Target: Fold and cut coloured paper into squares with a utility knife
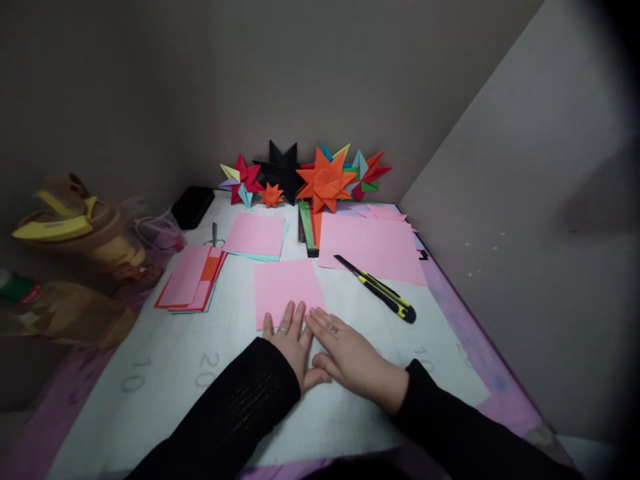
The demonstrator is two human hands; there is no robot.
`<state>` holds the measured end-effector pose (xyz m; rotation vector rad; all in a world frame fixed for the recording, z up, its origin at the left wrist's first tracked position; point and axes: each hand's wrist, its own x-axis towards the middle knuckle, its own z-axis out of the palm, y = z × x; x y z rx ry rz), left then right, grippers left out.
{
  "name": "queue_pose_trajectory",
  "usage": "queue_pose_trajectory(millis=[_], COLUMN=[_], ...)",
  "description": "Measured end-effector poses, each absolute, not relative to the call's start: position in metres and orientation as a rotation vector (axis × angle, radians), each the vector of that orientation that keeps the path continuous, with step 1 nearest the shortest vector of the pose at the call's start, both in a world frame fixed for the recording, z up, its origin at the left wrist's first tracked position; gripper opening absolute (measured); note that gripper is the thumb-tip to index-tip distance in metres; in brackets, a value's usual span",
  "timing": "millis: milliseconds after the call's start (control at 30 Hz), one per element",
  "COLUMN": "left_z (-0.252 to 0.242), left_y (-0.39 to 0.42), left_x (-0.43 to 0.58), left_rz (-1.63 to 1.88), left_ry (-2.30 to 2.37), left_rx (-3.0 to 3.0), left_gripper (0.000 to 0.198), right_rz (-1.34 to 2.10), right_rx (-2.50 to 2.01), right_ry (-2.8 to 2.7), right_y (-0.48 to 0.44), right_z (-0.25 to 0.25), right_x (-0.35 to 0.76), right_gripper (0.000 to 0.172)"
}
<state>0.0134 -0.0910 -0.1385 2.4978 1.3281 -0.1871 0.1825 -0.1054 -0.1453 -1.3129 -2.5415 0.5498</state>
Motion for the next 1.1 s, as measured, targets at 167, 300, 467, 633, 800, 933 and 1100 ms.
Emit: queue_pose_trajectory(millis=[167,300,467,633,800,933,1100], left_z=[-0.131,-0.131,-0.129,-0.128,-0.124,-0.12,-0.103], left_y=[-0.097,-0.107,-0.119,-0.124,-0.124,-0.128,-0.112], left_x=[0.0,-0.019,-0.034,-0.036,-0.031,-0.03,-0.039], left_rz=[-0.314,-0.334,-0.33,-0.359,-0.413,-0.431,-0.373], left_ry=[1.396,1.561,1.699,1.818,1.848,1.928,1.884], left_rx=[2.47,2.486,2.509,2.479,2.425,2.357,2.348], left_gripper=[0.095,0.091,0.087,0.091,0.097,0.102,0.07], right_rz=[0.495,0.452,0.438,0.277,0.18,0.145,0.313], right_rx=[-1.428,-1.571,-1.744,-1.707,-1.771,-1.824,-1.715], right_ry=[-2.624,-2.567,-2.543,-2.535,-2.488,-2.451,-2.39], right_y=[-0.107,-0.11,-0.109,-0.107,-0.106,-0.106,-0.091], right_z=[-0.142,-0.135,-0.128,-0.131,-0.137,-0.133,-0.11], right_x=[0.184,0.165,0.137,0.152,0.18,0.193,0.205], right_gripper=[0.066,0.073,0.079,0.074,0.06,0.055,0.029])
